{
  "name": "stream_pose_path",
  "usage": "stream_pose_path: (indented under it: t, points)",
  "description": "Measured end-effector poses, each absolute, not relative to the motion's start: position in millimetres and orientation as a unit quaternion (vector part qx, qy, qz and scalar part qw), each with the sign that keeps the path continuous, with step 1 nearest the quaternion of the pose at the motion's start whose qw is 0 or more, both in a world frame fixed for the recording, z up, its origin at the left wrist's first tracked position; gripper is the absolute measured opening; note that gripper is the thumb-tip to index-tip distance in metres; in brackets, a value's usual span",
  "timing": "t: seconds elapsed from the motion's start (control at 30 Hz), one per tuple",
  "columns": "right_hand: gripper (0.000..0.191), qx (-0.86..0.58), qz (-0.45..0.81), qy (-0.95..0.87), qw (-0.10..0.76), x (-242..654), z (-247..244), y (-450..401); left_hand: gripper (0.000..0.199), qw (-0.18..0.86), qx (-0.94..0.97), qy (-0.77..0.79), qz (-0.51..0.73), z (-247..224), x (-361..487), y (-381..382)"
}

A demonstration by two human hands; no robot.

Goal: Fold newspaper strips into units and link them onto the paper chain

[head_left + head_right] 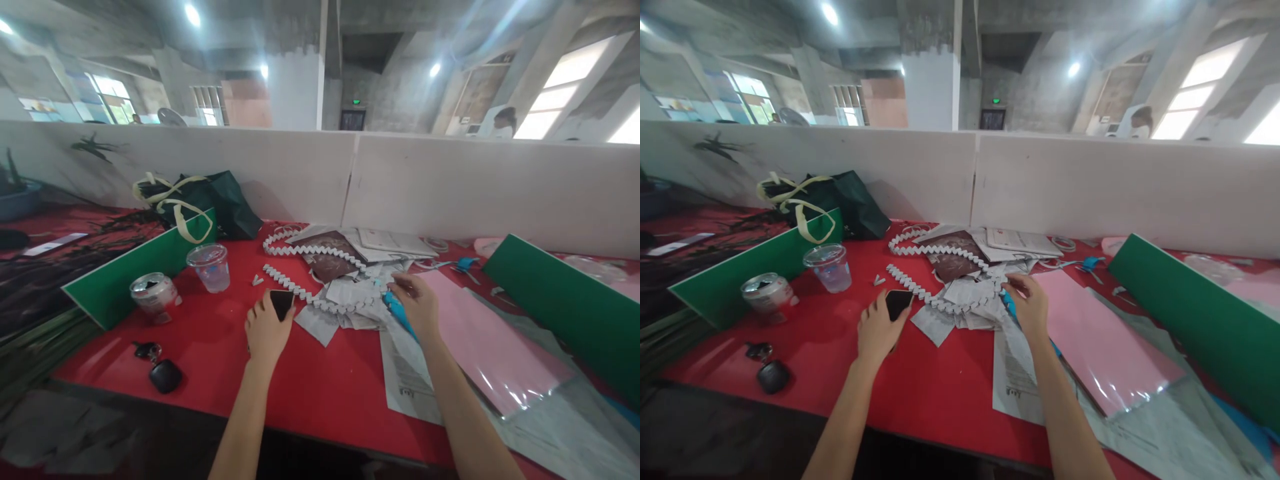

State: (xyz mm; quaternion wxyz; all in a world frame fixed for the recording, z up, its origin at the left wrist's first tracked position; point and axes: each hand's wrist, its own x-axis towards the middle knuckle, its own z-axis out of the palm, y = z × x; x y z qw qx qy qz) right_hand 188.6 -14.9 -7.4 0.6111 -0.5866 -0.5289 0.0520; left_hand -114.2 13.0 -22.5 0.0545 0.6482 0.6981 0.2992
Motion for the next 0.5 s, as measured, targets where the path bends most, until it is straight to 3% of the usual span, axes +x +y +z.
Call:
stream_pose_path:
  t: [0.1, 0.27, 0.5]
  points:
    - [0.029, -0.590, 0.054, -0.526, 0.610, 191.1, -12.1, -12.5, 0.065, 0.015, 0.665, 0.720, 0.200, -35.4, -110.8, 11.6]
    - [0.031, -0.584, 0.089, -0.533, 0.605, 189.8, -17.9, -10.5, 0.064, -0.029, 0.665, 0.727, 0.168, -33.8, -100.8, 18.0]
    - [0.030, -0.572, 0.103, -0.552, 0.598, 188.3, -19.0, -9.1, 0.069, 0.025, 0.664, 0.734, 0.143, -24.9, -110.9, 12.1]
